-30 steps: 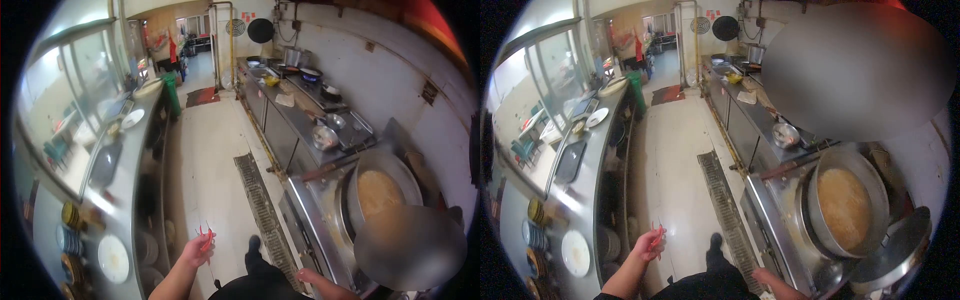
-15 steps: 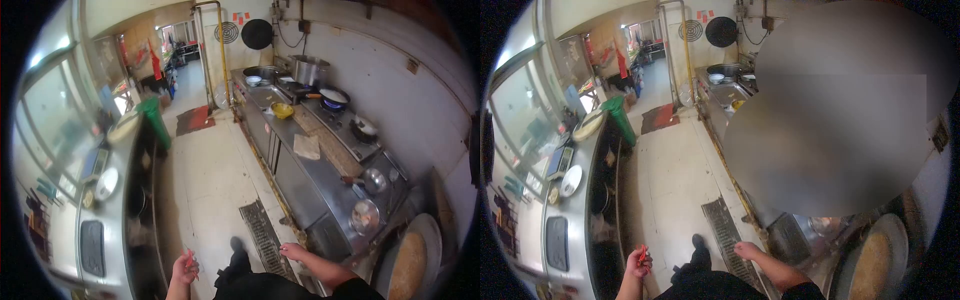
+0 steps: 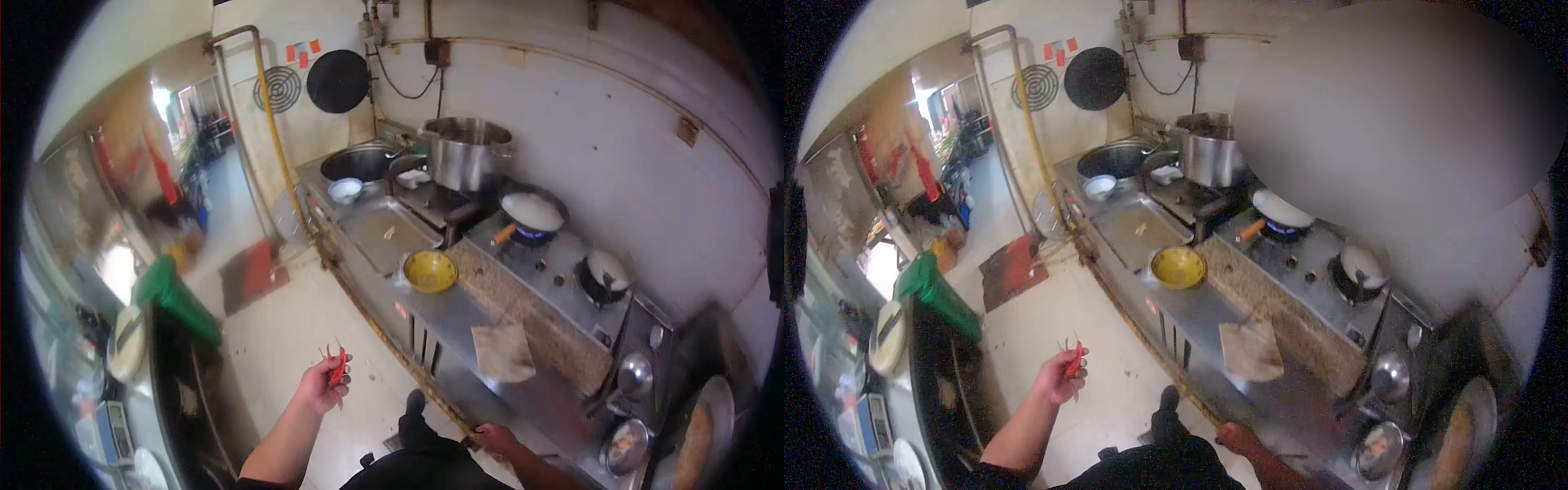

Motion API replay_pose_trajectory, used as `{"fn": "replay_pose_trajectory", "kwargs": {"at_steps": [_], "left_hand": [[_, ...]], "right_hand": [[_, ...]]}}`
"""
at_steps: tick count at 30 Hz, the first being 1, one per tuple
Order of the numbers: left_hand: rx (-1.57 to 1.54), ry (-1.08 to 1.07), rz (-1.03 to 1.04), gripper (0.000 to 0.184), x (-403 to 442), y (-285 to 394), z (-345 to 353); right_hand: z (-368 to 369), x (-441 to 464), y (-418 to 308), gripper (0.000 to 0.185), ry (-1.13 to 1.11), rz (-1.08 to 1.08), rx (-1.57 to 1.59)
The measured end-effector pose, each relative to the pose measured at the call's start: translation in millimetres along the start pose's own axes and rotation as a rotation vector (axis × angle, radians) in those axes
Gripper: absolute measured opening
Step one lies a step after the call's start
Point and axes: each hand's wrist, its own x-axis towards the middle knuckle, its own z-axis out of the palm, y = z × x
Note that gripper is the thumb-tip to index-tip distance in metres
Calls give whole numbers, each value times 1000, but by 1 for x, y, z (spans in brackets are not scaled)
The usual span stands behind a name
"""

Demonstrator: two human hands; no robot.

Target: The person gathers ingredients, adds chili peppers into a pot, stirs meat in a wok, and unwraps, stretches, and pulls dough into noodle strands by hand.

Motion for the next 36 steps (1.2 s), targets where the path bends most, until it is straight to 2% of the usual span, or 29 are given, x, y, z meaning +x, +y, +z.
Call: {"fn": "replay_pose_trajectory", "kwargs": {"at_steps": [2, 3, 5, 7, 10, 11, 12, 14, 15, 16, 17, 19, 20, 21, 22, 24, 25, 26, 27, 28, 30, 32, 33, 34, 36], "left_hand": [[28, -4, -77, 26, 62, 35, 18], [-40, -65, -136, 28, 93, 48, 18], [-3, -74, -171, 28, 140, 83, 45], [82, -127, -203, 28, 178, 125, 78], [266, -192, -155, 26, 234, 208, 142], [341, -216, -118, 25, 254, 235, 169], [414, -238, -80, 24, 278, 264, 198], [550, -279, 40, 23, 331, 312, 264], [568, -391, 36, 22, 363, 331, 295], [583, -510, 34, 21, 398, 349, 327], [597, -538, 23, 19, 441, 360, 358], [569, -549, 25, 16, 542, 365, 424], [530, -520, 21, 15, 587, 358, 450], [666, -630, 71, 15, 620, 359, 468], [791, -741, 125, 16, 646, 357, 484], [868, -496, 228, 22, 645, 354, 513], [871, -510, 196, 22, 653, 352, 521], [954, -430, 262, 24, 664, 353, 525], [1039, -346, 333, 27, 673, 356, 526], [1050, -343, 308, 27, 687, 363, 526], [1905, -680, 1296, 31, 713, 381, 508], [1026, -679, 901, 30, 704, 398, 477], [887, -581, 916, 30, 680, 412, 460], [746, -489, 934, 29, 661, 422, 442], [458, -283, 1106, 22, 709, 442, 386]], "right_hand": [[-9, 58, -1, 36, 125, -128, 178], [-20, 86, -8, 37, 172, -200, -15], [-53, 128, -50, 39, 122, -149, -36], [-100, 157, -100, 43, -49, -71, -83], [-129, 206, -120, 41, 105, -155, -20], [-134, 222, -119, 40, 75, -102, 136], [-145, 229, -128, 40, 89, -87, 143], [-158, 233, -147, 39, 293, -93, 219], [-144, 239, -134, 39, 304, -63, 237], [-119, 248, -106, 39, 477, -153, 36], [-109, 260, -94, 38, 653, -239, -180], [-129, 226, -160, 32, 885, -201, -195], [-90, 230, -148, 31, 854, 39, -69], [-52, 231, -134, 30, 814, 276, 55], [-60, 215, -184, 49, 831, 477, 605], [-25, 216, -203, 44, 798, 501, 880], [-22, 215, -225, 42, 763, 567, 627], [-17, 212, -250, 41, 703, 620, 381], [15, 223, -251, 38, 888, 523, 574], [56, 234, -234, 37, 819, 571, 617], [50, 230, -260, 36, 770, 533, 576], [11, 225, -282, 33, 722, 591, 695], [5, 225, -291, 30, 705, 641, 813], [26, 234, -271, 30, 778, 727, 1180], [39, 229, -263, 37, 770, 715, 661]]}}
